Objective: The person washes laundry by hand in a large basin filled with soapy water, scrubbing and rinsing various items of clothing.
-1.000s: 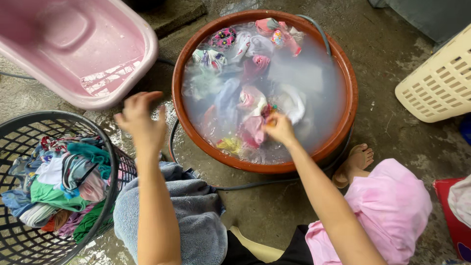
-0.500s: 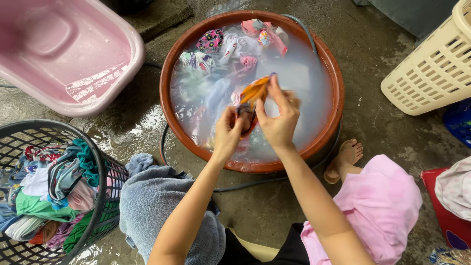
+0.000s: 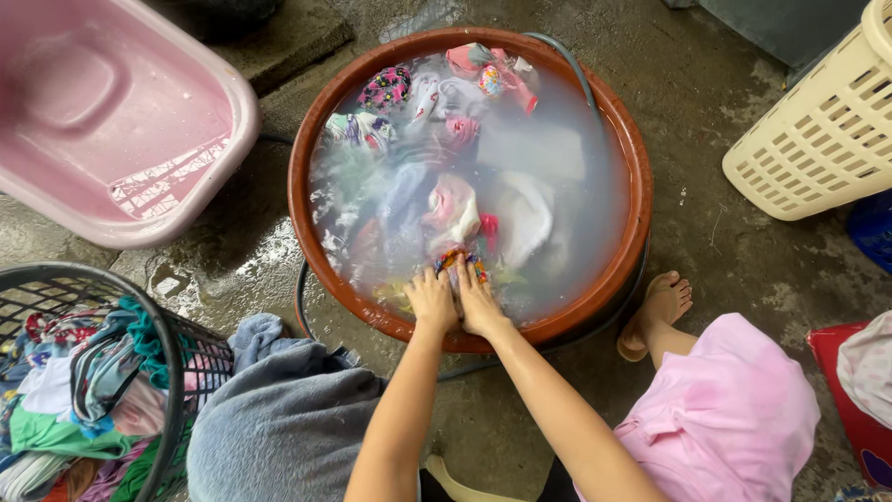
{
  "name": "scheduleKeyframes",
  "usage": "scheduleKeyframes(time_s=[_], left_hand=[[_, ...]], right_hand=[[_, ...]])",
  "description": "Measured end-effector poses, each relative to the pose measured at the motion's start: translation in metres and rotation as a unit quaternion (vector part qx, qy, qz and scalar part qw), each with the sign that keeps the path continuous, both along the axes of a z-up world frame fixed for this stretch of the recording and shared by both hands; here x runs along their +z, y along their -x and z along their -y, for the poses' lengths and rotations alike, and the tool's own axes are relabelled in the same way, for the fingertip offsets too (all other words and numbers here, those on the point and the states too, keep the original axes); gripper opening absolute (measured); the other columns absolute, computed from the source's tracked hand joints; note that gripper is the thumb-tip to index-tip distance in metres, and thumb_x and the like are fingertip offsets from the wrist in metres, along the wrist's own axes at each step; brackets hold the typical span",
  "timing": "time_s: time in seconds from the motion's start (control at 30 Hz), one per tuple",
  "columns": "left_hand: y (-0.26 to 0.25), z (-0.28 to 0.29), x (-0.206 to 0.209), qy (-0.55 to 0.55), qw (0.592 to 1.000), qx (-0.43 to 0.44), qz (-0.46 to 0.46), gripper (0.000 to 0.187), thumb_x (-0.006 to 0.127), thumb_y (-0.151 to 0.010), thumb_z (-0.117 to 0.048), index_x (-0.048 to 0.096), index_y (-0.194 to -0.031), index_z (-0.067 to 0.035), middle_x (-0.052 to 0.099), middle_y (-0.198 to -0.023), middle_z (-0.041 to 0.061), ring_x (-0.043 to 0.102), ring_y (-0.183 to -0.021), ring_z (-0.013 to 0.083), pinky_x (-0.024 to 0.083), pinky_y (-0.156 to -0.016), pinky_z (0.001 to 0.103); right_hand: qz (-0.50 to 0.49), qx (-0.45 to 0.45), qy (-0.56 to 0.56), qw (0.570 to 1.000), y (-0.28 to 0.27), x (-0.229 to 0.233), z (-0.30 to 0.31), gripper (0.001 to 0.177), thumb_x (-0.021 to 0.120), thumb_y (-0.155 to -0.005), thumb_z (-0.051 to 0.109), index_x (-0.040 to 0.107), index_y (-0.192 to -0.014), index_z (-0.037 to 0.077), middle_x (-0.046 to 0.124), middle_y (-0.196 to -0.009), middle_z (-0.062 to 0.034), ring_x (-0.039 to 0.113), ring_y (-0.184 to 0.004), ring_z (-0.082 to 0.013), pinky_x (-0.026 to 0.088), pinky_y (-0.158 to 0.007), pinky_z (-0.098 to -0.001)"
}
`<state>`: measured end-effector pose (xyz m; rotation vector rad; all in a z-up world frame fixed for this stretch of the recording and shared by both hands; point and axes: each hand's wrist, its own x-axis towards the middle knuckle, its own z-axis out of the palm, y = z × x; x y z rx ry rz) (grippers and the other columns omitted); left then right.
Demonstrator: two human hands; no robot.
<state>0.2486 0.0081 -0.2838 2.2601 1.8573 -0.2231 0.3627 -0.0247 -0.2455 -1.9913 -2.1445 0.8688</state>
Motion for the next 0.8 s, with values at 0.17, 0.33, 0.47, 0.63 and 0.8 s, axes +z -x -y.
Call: scheduleKeyframes(time_s=[0.17,0.33,0.47,0.63,0.8], left_hand=[[0.001,-0.008,-0.043,0.150,0.987,0.017,0.044,0.073,0.073,-0.080,-0.040,0.055,-0.145,-0.014,0.051,-0.147,0.017,0.047,-0.138,0.0362,0.039,-0.115,0.053],[0.030,-0.028,0.076,0.254,0.963,-0.030,-0.086,0.060,0.072,-0.085,-0.042,0.058,-0.144,-0.039,0.039,-0.158,0.015,0.030,-0.151,0.0396,0.022,-0.125,0.060],[0.054,-0.040,0.182,0.197,0.974,0.010,0.107,0.066,0.079,-0.079,-0.045,0.058,-0.140,-0.032,0.054,-0.136,0.019,0.060,-0.123,0.0382,0.051,-0.105,0.047],[0.031,-0.016,0.276,-0.023,0.886,-0.076,0.457,0.025,0.071,-0.087,-0.013,0.074,-0.111,-0.012,0.064,-0.109,0.018,0.072,-0.097,0.0324,0.059,-0.087,0.041],[0.041,-0.001,0.291,-0.029,0.847,-0.171,0.503,0.030,0.070,-0.086,-0.008,0.065,-0.115,-0.001,0.066,-0.107,0.017,0.068,-0.101,0.0324,0.056,-0.088,0.041]], right_hand=[[0.059,-0.002,0.048,0.997,-0.028,-0.085,-0.015,0.119,0.067,-0.074,-0.012,0.003,-0.168,0.021,0.023,-0.167,-0.0214,0.037,-0.145,-0.0408,0.038,-0.118,-0.0508],[0.037,0.043,-0.103,0.993,-0.051,-0.019,-0.009,0.105,0.083,-0.056,-0.007,0.044,-0.150,0.017,0.052,-0.150,-0.0133,0.051,-0.132,-0.0447,0.040,-0.107,-0.0501],[-0.080,-0.139,-0.120,0.980,-0.068,0.130,-0.003,0.067,0.066,-0.085,-0.002,0.060,-0.149,0.017,0.075,-0.114,-0.0201,0.075,-0.094,-0.0359,0.060,-0.086,-0.0419],[-0.163,0.057,-0.448,0.877,-0.045,0.264,0.016,0.083,0.081,-0.061,0.007,0.056,-0.139,-0.003,0.060,-0.127,-0.0327,0.060,-0.118,-0.0419,0.051,-0.096,-0.0477],[-0.188,-0.066,-0.300,0.933,-0.015,0.160,-0.004,0.030,0.070,-0.080,0.001,0.074,-0.107,0.013,0.062,-0.110,-0.0163,0.067,-0.105,-0.0310,0.058,-0.094,-0.0410]])
